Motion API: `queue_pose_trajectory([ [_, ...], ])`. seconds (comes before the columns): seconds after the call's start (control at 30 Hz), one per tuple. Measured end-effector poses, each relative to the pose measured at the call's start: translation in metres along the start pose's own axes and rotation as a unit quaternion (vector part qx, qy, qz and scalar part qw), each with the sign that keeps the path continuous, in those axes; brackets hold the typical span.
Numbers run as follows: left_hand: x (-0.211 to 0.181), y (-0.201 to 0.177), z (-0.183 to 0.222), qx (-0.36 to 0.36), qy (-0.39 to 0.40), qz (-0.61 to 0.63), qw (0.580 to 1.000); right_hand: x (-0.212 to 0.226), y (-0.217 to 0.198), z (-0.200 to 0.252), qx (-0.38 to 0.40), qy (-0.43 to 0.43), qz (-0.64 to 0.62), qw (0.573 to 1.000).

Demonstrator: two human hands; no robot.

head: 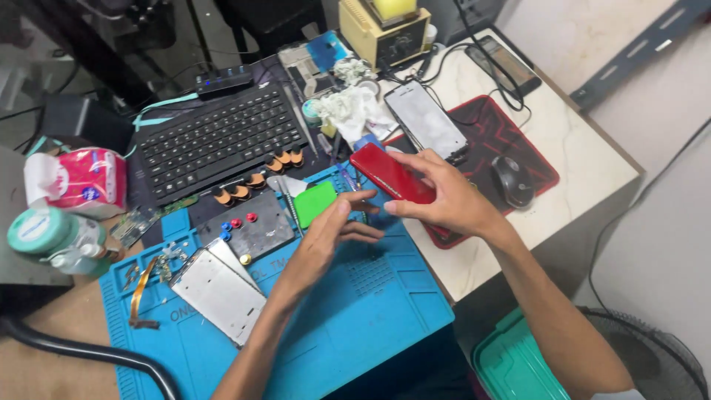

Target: Assembling a mobile phone by applying adhesive to the frame and fitting the screen and back cover.

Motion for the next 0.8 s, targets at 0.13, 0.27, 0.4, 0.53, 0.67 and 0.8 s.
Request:
queue_pose_trajectory([
  [0.13, 0.009, 0.037, -0.036, 0.035, 0.012, 0.014, 0.999, -0.005, -0.042, 0.03, -0.054, 0.027, 0.007, 0.998],
  [0.27, 0.013, 0.068, -0.07, 0.043, -0.011, 0.013, 0.999, -0.028, -0.087, 0.053, -0.146, 0.082, -0.07, 0.983],
  [0.4, 0.035, 0.1, -0.104, 0.053, -0.014, 0.016, 0.998, -0.089, -0.127, 0.069, -0.266, 0.102, 0.084, 0.955],
  [0.53, 0.048, 0.133, -0.13, 0.074, -0.013, -0.007, 0.997, -0.147, -0.139, 0.072, -0.339, 0.131, 0.162, 0.917],
  [0.67, 0.049, 0.162, -0.145, 0.079, -0.022, 0.011, 0.997, -0.177, -0.138, 0.059, -0.345, 0.16, 0.226, 0.897],
  [0.8, 0.046, 0.167, -0.147, 0.077, -0.018, 0.004, 0.997, -0.183, -0.131, 0.04, -0.347, 0.134, 0.248, 0.894],
])
Point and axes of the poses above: each hand's wrist, its own z-axis away from the middle knuckle, its own y-axis out of the palm, x = y × z, the point moved 2 cm from there along -z, towards the middle knuckle, and after that the axes turned 3 degrees about y, right-handed, at the moved point
